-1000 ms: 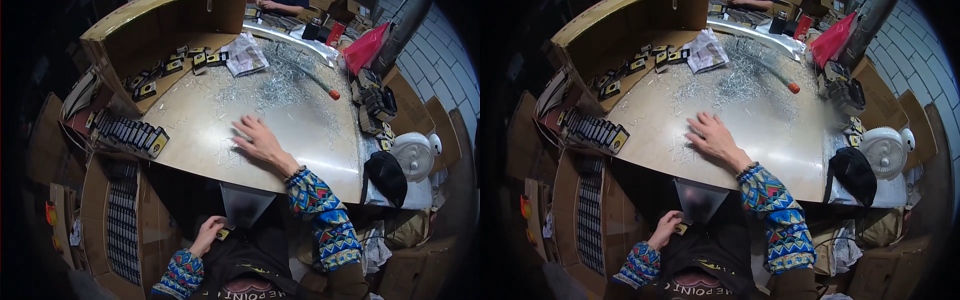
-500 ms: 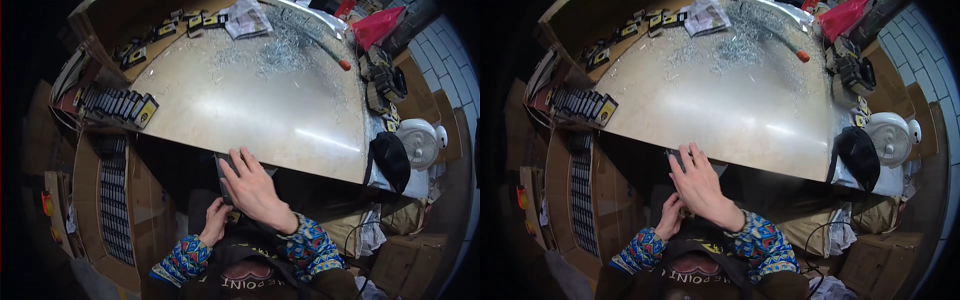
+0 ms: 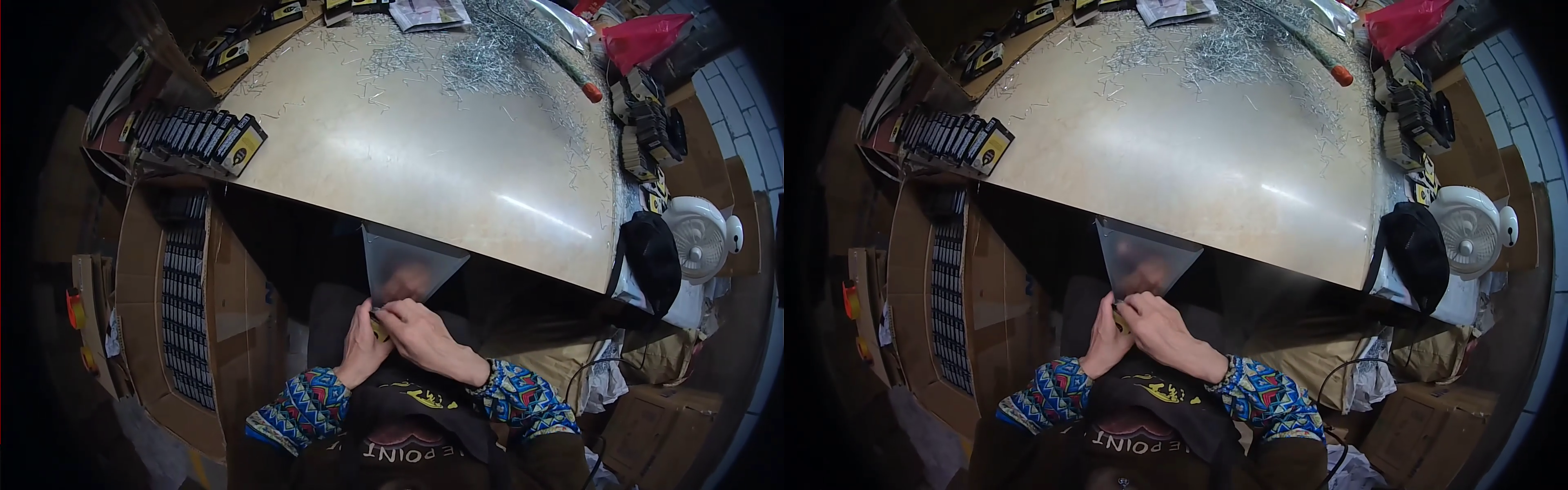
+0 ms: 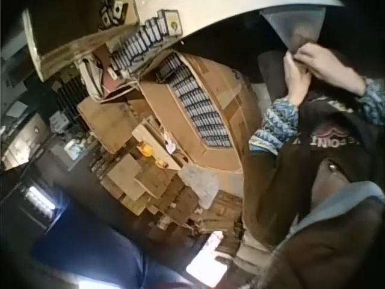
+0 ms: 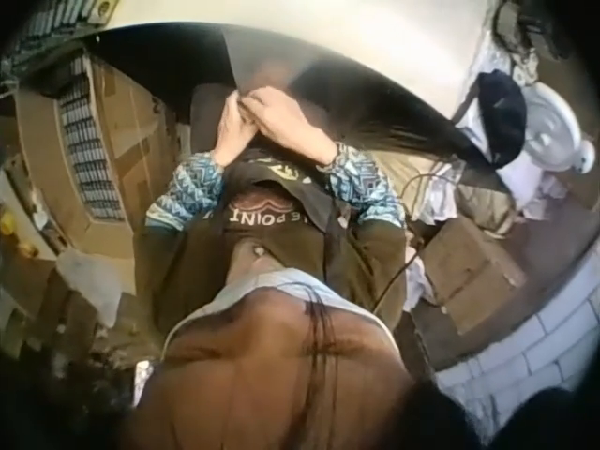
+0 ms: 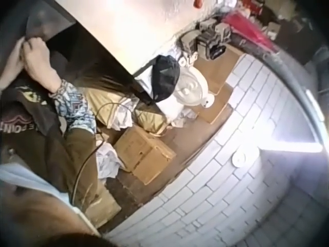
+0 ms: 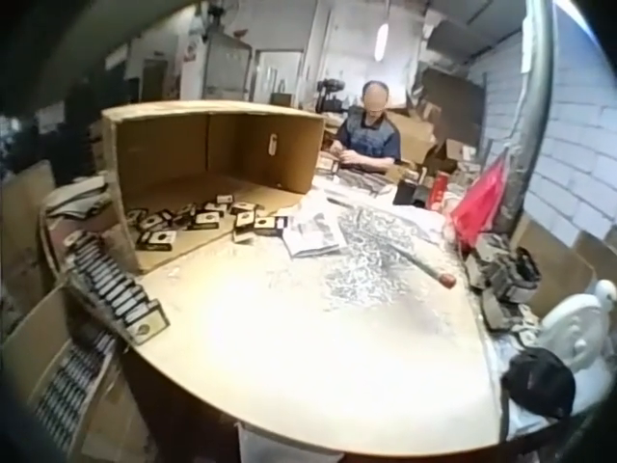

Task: Packaging small boxed items into larger cardboard containers on an assembly line.

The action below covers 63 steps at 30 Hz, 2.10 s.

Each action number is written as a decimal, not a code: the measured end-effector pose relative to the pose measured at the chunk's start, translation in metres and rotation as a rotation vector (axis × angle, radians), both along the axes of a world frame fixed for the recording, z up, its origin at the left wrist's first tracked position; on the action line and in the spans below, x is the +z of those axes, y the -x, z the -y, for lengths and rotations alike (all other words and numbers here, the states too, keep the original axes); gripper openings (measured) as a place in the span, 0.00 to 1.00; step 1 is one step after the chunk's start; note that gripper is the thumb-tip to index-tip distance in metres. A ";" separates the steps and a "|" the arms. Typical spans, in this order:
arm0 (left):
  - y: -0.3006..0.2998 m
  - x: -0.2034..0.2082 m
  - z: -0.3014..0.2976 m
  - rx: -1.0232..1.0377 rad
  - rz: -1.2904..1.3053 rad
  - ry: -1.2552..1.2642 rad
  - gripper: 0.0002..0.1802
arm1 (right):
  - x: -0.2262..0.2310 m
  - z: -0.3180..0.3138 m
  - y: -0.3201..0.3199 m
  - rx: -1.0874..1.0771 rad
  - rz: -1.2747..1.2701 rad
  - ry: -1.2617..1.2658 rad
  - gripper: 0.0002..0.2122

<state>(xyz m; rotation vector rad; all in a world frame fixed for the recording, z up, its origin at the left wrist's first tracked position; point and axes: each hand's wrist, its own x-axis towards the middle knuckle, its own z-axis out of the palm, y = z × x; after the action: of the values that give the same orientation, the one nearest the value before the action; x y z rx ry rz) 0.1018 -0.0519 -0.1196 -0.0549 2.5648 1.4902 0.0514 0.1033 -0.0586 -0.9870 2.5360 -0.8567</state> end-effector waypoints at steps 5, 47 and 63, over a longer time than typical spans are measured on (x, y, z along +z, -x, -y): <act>0.002 0.008 0.022 -0.090 -0.055 0.094 0.39 | 0.004 -0.007 0.003 0.026 -0.001 0.358 0.19; 0.083 0.089 -0.003 0.053 -0.412 -0.097 0.42 | 0.060 -0.018 0.061 -0.312 -0.380 0.436 0.13; 0.082 0.088 -0.007 0.080 -0.393 0.047 0.35 | 0.054 0.018 0.041 -0.658 0.177 0.727 0.10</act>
<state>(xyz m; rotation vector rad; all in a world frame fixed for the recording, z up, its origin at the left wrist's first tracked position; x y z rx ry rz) 0.0195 -0.0447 -0.0313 0.1454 2.9336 1.6062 0.0102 0.0853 -0.0048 -0.1523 2.4212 -2.0332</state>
